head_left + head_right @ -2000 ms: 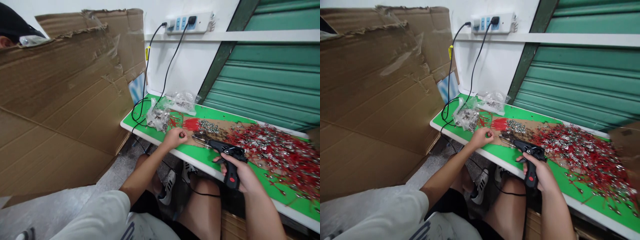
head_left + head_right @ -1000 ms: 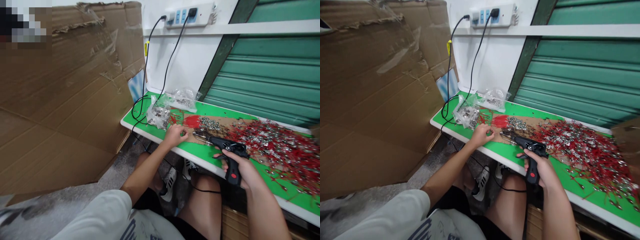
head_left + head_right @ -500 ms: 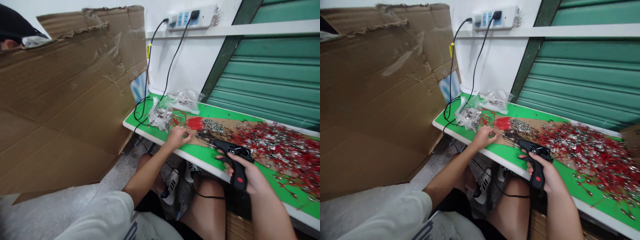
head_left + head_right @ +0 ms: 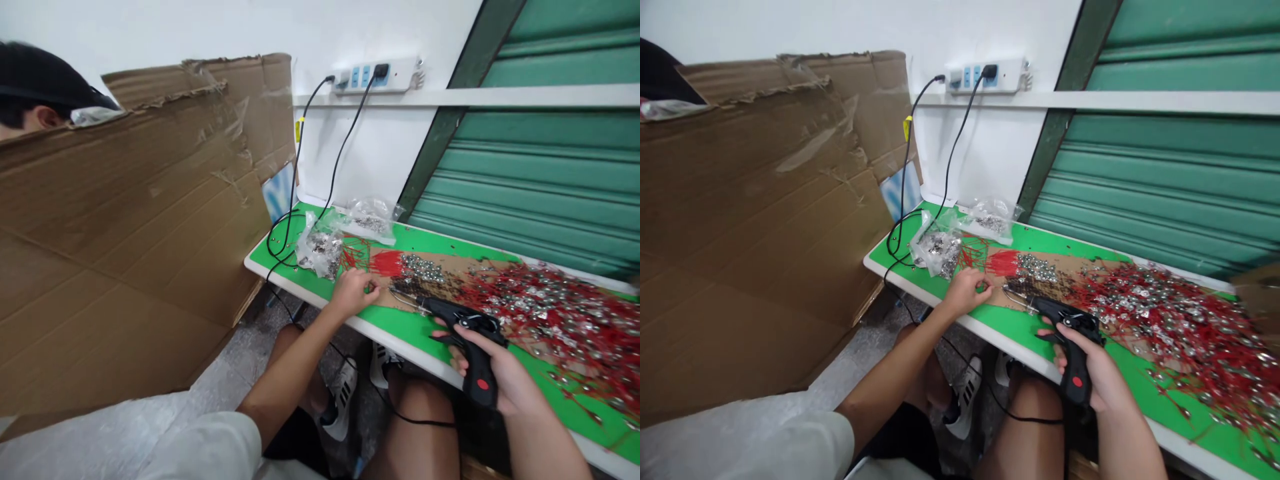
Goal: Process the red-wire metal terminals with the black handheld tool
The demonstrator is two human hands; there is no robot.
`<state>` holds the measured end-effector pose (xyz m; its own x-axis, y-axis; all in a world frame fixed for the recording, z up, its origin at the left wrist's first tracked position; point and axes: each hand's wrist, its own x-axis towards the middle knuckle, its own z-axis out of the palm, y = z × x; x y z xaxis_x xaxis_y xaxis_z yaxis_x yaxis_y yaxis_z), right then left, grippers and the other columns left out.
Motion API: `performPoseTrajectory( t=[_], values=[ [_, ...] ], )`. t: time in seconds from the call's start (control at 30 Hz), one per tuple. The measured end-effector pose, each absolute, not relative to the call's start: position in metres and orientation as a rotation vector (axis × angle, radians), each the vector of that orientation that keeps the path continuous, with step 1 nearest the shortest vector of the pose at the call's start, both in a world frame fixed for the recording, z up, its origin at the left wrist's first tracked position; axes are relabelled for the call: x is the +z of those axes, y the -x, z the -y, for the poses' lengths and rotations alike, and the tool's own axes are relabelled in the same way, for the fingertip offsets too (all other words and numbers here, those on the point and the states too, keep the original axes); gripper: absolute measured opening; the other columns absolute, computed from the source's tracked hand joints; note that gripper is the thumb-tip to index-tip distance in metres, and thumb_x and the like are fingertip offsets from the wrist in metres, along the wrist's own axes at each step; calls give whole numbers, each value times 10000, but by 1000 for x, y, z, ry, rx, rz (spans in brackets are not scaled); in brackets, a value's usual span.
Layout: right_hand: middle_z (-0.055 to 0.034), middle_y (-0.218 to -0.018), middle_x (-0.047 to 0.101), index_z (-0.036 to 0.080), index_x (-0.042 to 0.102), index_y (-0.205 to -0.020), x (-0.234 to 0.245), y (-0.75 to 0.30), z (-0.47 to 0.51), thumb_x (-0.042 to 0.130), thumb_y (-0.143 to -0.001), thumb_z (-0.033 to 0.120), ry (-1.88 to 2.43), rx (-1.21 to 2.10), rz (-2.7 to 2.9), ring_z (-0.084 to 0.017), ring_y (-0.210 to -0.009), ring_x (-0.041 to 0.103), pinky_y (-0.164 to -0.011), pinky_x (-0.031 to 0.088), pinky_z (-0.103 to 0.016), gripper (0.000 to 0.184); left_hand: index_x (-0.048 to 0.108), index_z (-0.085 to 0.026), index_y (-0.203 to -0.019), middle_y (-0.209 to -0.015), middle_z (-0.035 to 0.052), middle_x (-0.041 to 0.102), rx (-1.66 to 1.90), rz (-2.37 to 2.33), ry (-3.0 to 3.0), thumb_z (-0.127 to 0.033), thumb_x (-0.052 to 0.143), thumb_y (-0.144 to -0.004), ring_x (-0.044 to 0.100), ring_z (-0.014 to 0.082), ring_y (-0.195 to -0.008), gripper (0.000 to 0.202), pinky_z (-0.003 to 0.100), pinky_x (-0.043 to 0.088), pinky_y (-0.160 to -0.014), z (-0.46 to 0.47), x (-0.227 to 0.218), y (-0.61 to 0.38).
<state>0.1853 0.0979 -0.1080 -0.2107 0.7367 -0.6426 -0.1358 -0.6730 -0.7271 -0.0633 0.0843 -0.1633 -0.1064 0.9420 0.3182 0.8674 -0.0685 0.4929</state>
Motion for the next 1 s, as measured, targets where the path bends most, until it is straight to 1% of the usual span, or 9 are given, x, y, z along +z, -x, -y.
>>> performPoseTrajectory(
  t=[0.03, 0.13, 0.33, 0.43, 0.53, 0.67, 0.77, 0.93, 1.0],
  values=[
    [-80, -696, 697, 131, 760, -929, -109, -186, -98, 683, -787, 197, 1461, 1947, 728, -77, -352, 430, -293, 383, -171, 174, 717, -187, -826, -789, 30, 658, 919, -2056, -2008, -278, 646, -868, 573, 173, -803, 123, 285, 411, -748, -84, -164, 63],
    [-86, -746, 719, 131, 753, -937, -110, -187, -100, 707, -761, 201, 1463, 1951, 740, -71, -353, 428, -292, 380, -172, 195, 717, -193, -819, -780, 25, 657, 946, -2048, -1994, -275, 658, -859, 575, 171, -799, 108, 284, 409, -745, -84, -165, 63],
    [-63, -693, 701, 128, 742, -946, -108, -186, -99, 638, -823, 181, 1463, 1944, 738, -70, -357, 425, -294, 379, -166, 169, 724, -190, -834, -775, 24, 654, 944, -2046, -1986, -268, 671, -852, 578, 172, -793, 96, 286, 413, -748, -83, -164, 62],
    [-76, -755, 723, 123, 741, -956, -109, -187, -99, 614, -846, 170, 1449, 1954, 748, -65, -358, 424, -299, 387, -170, 175, 724, -184, -835, -771, 27, 655, 943, -2055, -1985, -288, 666, -861, 578, 174, -790, 122, 291, 419, -759, -83, -164, 62],
    [-82, -765, 727, 124, 744, -954, -110, -188, -99, 608, -851, 165, 1453, 1967, 733, -63, -358, 422, -302, 385, -168, 175, 718, -182, -835, -772, 26, 655, 948, -2052, -1997, -290, 659, -866, 575, 173, -790, 126, 290, 418, -761, -83, -165, 62],
    [-85, -773, 726, 132, 747, -954, -111, -188, -100, 637, -819, 163, 1443, 1964, 744, -67, -367, 432, -308, 381, -166, 177, 715, -186, -852, -775, 29, 654, 930, -2053, -1997, -291, 647, -874, 573, 171, -796, 126, 280, 415, -762, -83, -165, 62],
    [-82, -742, 713, 131, 751, -930, -110, -189, -99, 671, -781, 180, 1404, 1969, 787, -72, -374, 426, -313, 380, -170, 176, 715, -185, -860, -781, 30, 654, 910, -2058, -1999, -289, 643, -876, 572, 169, -796, 128, 281, 416, -769, -83, -164, 62],
    [-92, -783, 713, 133, 751, -919, -108, -193, -97, 734, -688, 208, 1261, 1956, 789, -76, -402, 417, -329, 381, -186, 244, 715, -187, -856, -783, 30, 648, 900, -2056, -2001, -285, 633, -877, 569, 172, -803, 129, 282, 414, -765, -83, -165, 63],
    [-84, -781, 709, 136, 750, -909, -107, -194, -95, 736, -678, 226, 1204, 1930, 785, -73, -410, 406, -341, 377, -188, 248, 716, -188, -853, -782, 29, 645, 896, -2054, -1999, -277, 628, -877, 566, 171, -805, 127, 280, 410, -768, -82, -165, 63]
  ],
)
